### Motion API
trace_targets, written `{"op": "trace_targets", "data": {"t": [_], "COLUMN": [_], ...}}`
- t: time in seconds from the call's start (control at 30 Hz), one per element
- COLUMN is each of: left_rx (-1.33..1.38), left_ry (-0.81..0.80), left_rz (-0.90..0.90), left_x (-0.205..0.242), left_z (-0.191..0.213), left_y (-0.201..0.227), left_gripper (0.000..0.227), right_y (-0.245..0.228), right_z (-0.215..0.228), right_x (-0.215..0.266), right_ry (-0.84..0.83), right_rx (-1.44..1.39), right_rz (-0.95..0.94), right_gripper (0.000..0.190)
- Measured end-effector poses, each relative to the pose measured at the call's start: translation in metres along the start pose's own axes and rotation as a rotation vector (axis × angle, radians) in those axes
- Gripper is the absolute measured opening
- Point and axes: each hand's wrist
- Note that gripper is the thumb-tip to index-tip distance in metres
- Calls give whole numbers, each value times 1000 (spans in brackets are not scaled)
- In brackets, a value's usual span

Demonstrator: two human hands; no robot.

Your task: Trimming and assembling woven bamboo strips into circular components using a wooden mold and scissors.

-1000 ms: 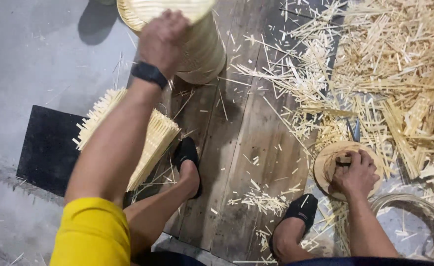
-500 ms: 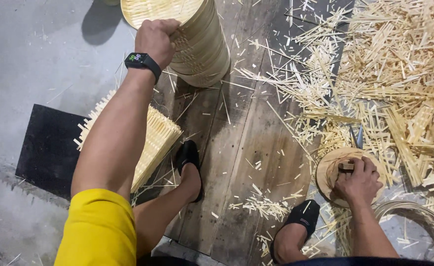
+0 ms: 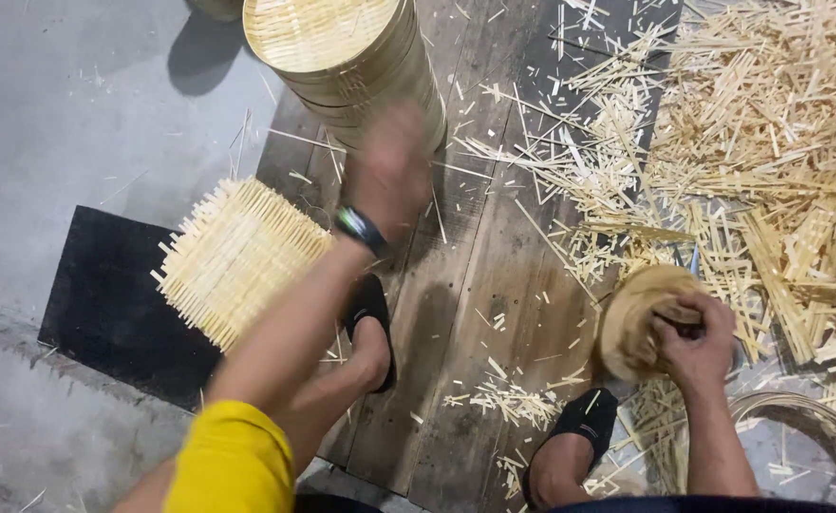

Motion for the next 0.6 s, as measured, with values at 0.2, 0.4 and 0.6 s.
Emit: {"op": "trace_targets", "data": {"t": [0.2, 0.4, 0.6], "left_rx": [1023, 1061, 83], "left_ry": [-292, 84, -806], "left_rz": [1389, 1493, 624], "left_x": [155, 195, 161], "left_z": [-178, -181, -42], "left_y": [192, 175, 43], "left_gripper": [54, 43, 63], "right_y": [-6, -15, -7], "right_z": [-39, -79, -100], "right_x": [17, 34, 66], "right_ry": [-701, -615, -474], "right_rx": [-1105, -788, -426], "right_rz": [-135, -355, -257], "right_gripper": [49, 45, 52]}}
Point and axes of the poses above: each hand's wrist, its own x-axis away from the middle knuckle, its own z-axis out of the back of the hand, y = z × x, and after that the axes turned 13 degrees about -z, right-handed
